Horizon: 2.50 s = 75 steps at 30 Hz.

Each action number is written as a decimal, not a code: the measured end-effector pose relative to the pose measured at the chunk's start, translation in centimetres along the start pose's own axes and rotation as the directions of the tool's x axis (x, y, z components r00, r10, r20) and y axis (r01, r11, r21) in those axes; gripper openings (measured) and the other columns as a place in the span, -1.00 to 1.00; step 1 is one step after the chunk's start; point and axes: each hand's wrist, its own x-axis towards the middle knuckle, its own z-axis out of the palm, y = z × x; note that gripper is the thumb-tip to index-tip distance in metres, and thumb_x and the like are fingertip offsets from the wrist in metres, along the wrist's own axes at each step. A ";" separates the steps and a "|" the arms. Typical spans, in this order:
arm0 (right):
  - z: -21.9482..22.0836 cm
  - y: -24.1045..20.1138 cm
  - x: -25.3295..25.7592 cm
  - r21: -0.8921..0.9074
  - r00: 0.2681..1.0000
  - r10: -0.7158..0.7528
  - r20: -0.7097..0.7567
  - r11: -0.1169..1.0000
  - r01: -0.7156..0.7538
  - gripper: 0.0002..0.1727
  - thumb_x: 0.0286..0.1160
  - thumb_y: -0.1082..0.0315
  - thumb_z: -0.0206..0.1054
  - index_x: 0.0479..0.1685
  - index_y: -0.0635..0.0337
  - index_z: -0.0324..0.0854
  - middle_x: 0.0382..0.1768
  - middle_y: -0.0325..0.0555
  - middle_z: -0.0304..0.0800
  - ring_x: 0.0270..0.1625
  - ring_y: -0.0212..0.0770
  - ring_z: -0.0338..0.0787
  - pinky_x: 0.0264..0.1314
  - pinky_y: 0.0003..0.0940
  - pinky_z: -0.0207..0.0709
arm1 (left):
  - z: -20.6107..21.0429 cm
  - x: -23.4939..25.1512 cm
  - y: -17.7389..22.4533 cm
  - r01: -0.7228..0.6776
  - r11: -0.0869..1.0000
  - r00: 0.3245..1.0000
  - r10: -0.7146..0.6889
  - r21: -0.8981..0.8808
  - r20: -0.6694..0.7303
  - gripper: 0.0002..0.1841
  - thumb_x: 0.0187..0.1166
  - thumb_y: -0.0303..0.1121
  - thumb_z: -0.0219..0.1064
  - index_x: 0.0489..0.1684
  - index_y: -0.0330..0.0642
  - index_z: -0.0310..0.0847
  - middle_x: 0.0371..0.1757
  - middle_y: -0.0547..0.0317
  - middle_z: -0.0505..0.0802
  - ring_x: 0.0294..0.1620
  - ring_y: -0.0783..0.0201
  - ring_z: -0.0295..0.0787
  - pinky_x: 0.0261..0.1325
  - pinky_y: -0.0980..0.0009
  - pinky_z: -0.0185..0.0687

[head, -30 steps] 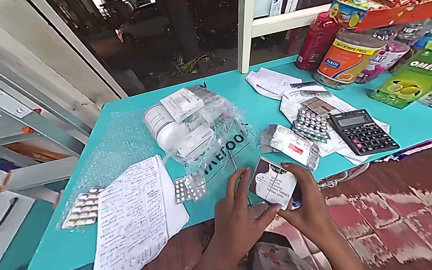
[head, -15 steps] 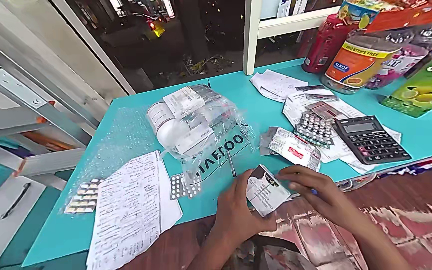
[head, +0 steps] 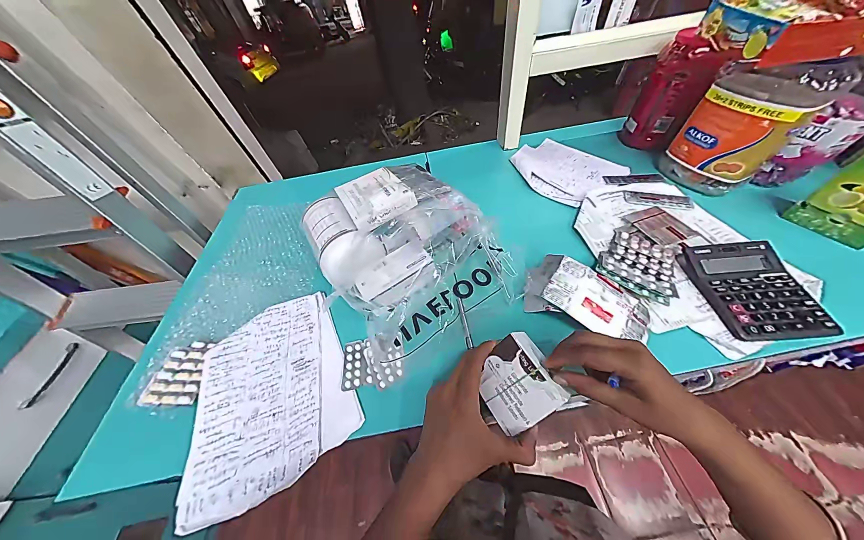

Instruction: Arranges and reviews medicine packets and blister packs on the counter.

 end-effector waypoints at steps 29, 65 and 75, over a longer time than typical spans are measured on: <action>3.5 -8.3 0.3 -0.225 0.976 0.173 0.131 0.964 -0.140 -0.73 0.76 0.34 0.17 -0.02 0.35 0.74 -0.34 0.10 0.86 -0.40 -0.15 0.83 -0.33 -0.30 0.69 | 0.8 0.7 2.9 0.102 0.991 0.995 -0.099 0.089 -0.031 0.05 -0.25 -0.23 0.81 0.48 -0.47 0.47 0.26 -0.25 0.80 -0.46 -0.02 0.85 -0.56 0.03 0.68; 11.6 -5.5 -0.3 0.440 0.978 0.204 -0.050 0.883 -0.162 -0.64 0.42 0.27 0.54 0.18 0.16 0.74 -0.35 -0.29 0.88 -0.44 -0.72 0.62 -0.35 -0.83 0.47 | -4.6 -4.8 3.1 -0.024 -0.175 0.889 -0.453 -0.984 0.059 -0.64 0.48 -0.18 0.45 0.23 0.00 0.78 0.31 0.10 0.83 0.25 0.18 0.81 0.18 0.32 0.74; 6.5 -6.2 -0.7 0.270 0.955 0.185 -0.232 0.955 -0.120 -0.57 0.38 0.08 0.60 0.17 0.04 0.74 -0.02 -0.31 0.88 -0.22 -0.66 0.70 -0.17 -0.72 0.58 | -6.7 -4.8 2.1 0.292 -0.226 0.956 0.074 -0.929 0.283 -0.76 0.58 0.00 0.36 -0.16 0.10 0.81 -0.45 0.43 0.79 -0.56 0.55 0.65 -0.50 0.67 0.51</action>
